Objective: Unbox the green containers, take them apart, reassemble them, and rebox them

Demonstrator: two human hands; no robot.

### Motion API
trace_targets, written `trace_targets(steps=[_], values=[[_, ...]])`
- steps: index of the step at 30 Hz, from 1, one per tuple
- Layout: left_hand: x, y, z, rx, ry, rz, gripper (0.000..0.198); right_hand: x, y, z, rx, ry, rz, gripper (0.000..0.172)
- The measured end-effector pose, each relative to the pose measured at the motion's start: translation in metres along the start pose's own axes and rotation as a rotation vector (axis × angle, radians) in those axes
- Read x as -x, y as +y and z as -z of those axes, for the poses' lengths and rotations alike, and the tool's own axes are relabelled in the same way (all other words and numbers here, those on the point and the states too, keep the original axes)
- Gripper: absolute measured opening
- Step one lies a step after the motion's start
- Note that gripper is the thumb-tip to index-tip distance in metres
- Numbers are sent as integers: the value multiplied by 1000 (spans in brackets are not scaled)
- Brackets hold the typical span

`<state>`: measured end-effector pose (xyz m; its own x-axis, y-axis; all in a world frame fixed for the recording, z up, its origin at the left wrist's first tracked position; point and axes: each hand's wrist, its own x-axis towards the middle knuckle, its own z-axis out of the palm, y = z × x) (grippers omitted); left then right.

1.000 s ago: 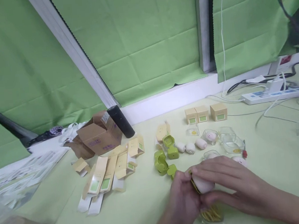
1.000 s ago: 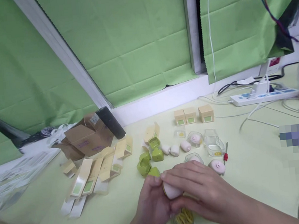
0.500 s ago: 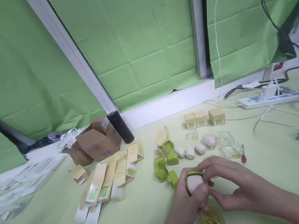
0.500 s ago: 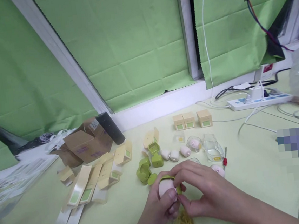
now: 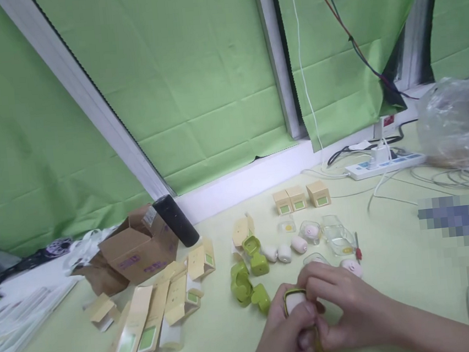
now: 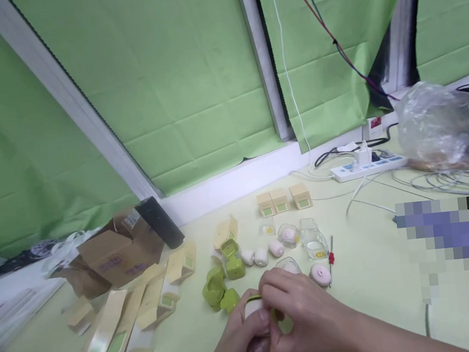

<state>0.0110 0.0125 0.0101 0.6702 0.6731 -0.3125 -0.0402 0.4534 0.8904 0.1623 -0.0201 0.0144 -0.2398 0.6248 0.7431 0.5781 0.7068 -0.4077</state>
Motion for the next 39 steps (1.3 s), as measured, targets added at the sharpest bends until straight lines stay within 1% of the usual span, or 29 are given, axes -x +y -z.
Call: trace_targets(steps=[3,6,8,10,14,19,22,24,27,30,33,34,37,38,39], values=[[5,7,-1,48,26,17,47,-2,-2,6,-113,-72,-67,23],[11,15,-2,75,69,-3,44,-5,-3,11,-236,-142,-127,34],[14,18,-3,79,100,-17,44,-5,-2,11,-294,-163,-148,38],[14,19,-4,70,124,1,44,-5,0,9,-333,-173,-174,34],[14,15,-7,61,150,7,48,-4,5,7,-428,-199,-245,20],[16,10,-10,93,137,-33,48,-7,9,9,-583,-269,-307,15],[19,11,-12,91,144,-14,46,-5,13,7,-591,-264,-315,18],[21,12,-14,108,147,10,42,-1,15,3,-557,-240,-318,21],[21,11,-14,146,121,18,38,6,19,-3,-501,-207,-341,24],[20,6,-11,162,116,6,38,11,20,-6,-450,-156,-369,23],[18,5,-10,193,121,-51,40,10,16,-6,-472,-142,-340,20],[17,6,-11,209,122,-81,40,8,13,-5,-493,-159,-325,24],[15,13,-15,209,140,-129,46,1,6,-2,-527,-229,-324,47],[13,16,-17,173,125,-112,51,-2,5,1,-532,-237,-335,49],[11,20,-18,118,94,-86,57,-4,5,5,-544,-228,-352,47]])
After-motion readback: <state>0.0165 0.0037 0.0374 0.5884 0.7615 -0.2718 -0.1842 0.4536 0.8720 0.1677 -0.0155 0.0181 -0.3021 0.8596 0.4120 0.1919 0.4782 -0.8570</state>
